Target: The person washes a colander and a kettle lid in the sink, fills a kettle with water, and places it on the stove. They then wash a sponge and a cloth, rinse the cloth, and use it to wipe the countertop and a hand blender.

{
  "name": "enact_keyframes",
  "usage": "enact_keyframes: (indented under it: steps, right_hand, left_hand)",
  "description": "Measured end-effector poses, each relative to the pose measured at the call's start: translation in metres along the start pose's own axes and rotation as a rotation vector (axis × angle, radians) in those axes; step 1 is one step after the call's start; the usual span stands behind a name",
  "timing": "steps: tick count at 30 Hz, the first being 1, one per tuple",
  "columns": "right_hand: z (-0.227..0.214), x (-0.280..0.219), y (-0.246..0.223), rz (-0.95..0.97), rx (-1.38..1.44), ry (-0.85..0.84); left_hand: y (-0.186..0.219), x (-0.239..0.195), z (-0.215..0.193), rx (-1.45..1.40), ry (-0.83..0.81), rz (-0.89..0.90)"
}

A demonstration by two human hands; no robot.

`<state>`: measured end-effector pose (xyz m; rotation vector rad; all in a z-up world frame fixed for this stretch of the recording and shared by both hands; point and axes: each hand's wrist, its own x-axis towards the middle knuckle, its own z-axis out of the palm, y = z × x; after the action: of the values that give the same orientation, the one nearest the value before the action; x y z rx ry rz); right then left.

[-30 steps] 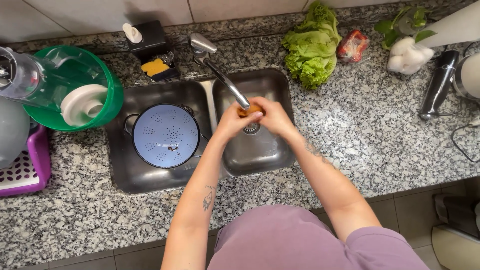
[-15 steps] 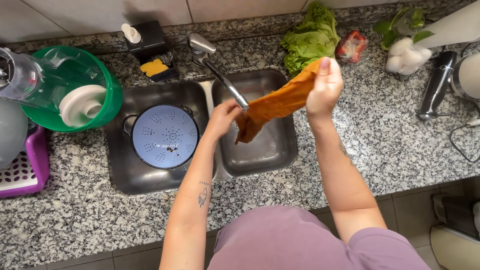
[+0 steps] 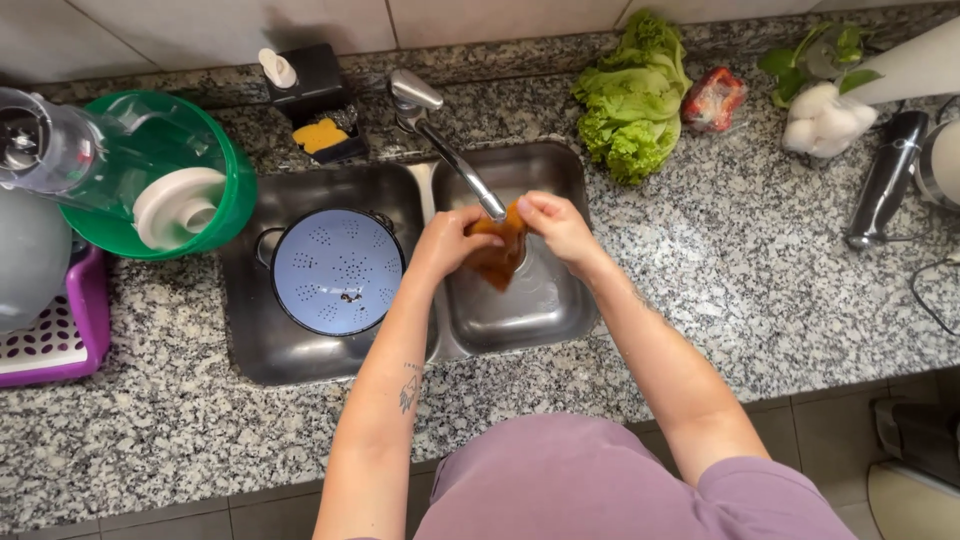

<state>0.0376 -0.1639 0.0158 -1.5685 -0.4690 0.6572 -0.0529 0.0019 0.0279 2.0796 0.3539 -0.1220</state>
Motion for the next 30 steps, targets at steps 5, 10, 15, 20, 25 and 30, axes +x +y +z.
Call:
enact_keyframes:
  steps: [5, 10, 15, 20, 25, 30]
  right_hand:
    - [-0.030, 0.022, 0.021, 0.042, 0.366, 0.353]
    - [-0.049, 0.005, -0.008, 0.045, -0.701, 0.389]
    - [-0.015, -0.009, -0.028, 0.142, -0.819, -0.028]
    - [0.015, -0.001, -0.017, 0.205, -0.624, -0.187]
    - [-0.002, 0.009, -0.036, -0.135, -0.308, 0.265]
    - [-0.012, 0.011, -0.081, -0.227, 0.043, 0.192]
  left_hand:
    - [-0.029, 0.000, -0.004, 0.083, -0.032, -0.059]
    - [-0.028, 0.002, -0.009, -0.336, 0.108, -0.031]
    - [-0.032, 0.012, 0.023, -0.387, 0.110, -0.035]
    - [-0.025, 0.022, 0.044, -0.489, 0.052, 0.008]
    - [-0.042, 0.014, 0.040, -0.284, -0.060, -0.071]
    - [-0.035, 0.010, 0.043, -0.398, 0.002, 0.092]
